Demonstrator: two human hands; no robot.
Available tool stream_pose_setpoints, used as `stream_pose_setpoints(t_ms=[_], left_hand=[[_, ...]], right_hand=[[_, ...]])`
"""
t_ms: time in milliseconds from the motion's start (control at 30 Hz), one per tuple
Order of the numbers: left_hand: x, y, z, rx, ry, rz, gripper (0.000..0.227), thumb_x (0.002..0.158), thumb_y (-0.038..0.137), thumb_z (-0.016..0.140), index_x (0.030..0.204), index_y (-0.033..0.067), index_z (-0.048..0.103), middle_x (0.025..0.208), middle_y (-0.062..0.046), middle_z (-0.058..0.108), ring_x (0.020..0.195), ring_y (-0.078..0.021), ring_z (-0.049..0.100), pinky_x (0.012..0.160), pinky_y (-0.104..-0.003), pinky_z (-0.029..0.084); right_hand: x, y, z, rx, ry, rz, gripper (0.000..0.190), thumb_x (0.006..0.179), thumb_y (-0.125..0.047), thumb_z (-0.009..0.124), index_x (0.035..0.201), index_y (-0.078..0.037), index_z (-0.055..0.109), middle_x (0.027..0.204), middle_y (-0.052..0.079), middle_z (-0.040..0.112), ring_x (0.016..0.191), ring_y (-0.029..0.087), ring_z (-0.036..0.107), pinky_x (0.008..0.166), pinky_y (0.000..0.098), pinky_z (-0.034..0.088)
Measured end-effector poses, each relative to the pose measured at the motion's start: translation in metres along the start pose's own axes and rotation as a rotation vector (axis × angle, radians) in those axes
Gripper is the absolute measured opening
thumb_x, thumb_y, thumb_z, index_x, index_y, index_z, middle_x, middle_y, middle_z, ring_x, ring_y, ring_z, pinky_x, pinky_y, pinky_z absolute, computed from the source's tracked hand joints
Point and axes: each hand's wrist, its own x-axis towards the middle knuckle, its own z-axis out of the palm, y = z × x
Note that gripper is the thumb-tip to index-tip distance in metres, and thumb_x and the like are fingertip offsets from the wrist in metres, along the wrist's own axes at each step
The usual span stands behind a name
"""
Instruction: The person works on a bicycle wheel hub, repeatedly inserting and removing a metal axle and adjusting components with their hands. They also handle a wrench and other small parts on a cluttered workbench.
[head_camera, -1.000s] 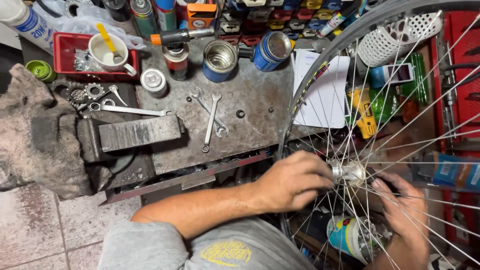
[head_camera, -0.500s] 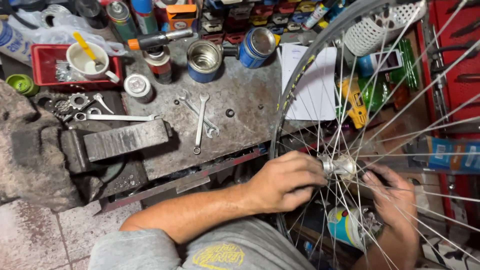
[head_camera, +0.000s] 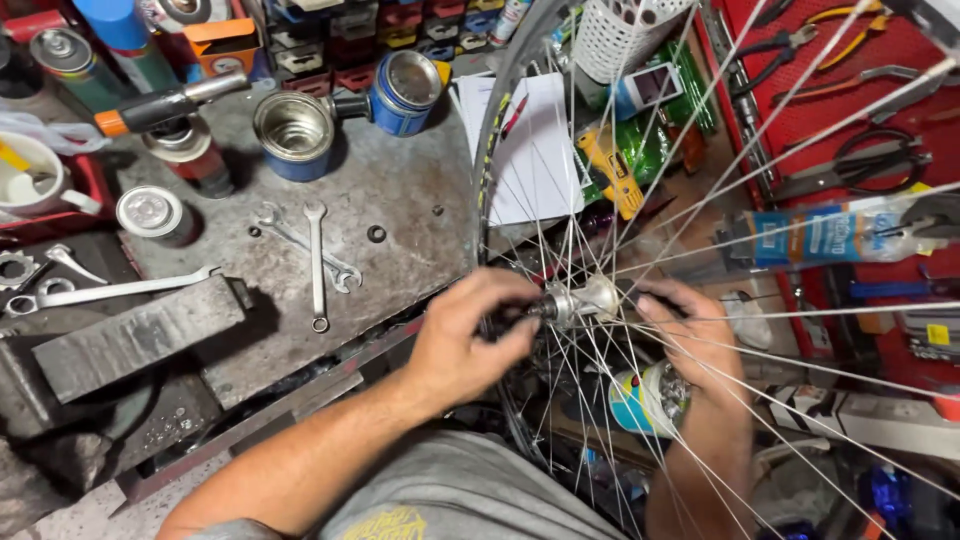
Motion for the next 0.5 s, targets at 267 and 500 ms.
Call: stream_pose_setpoints(t_ms=[267,500], left_hand=[[0.006,0.006,-0.005,0.066,-0.078,0.033,0.015,0.087,0.004,0.072,0.098,0.0092,0.080,0.103,-0.015,0.079,0.096,-0.0388,0.076,0.083,-0.049,0.061],[0.007,0.005,-0.016,0.121,-0.017,-0.134,0.031,0.084,0.018,0.084,0.111,0.0058,0.077,0.093,-0.018,0.078,0.087,-0.0381,0.078,0.073,-0.047,0.061]], right_hand=[[0.001,-0.011,0.004,-0.002,-0.008,-0.037,0.021,0.094,-0.018,0.080,0.112,-0.006,0.082,0.105,0.018,0.079,0.106,0.021,0.068,0.096,0.0478,0.054],[0.000,-0.017,0.006,-0.025,-0.029,-0.048,0.024,0.094,-0.023,0.080,0.112,-0.006,0.082,0.105,0.018,0.079,0.106,0.026,0.072,0.094,0.0478,0.054]])
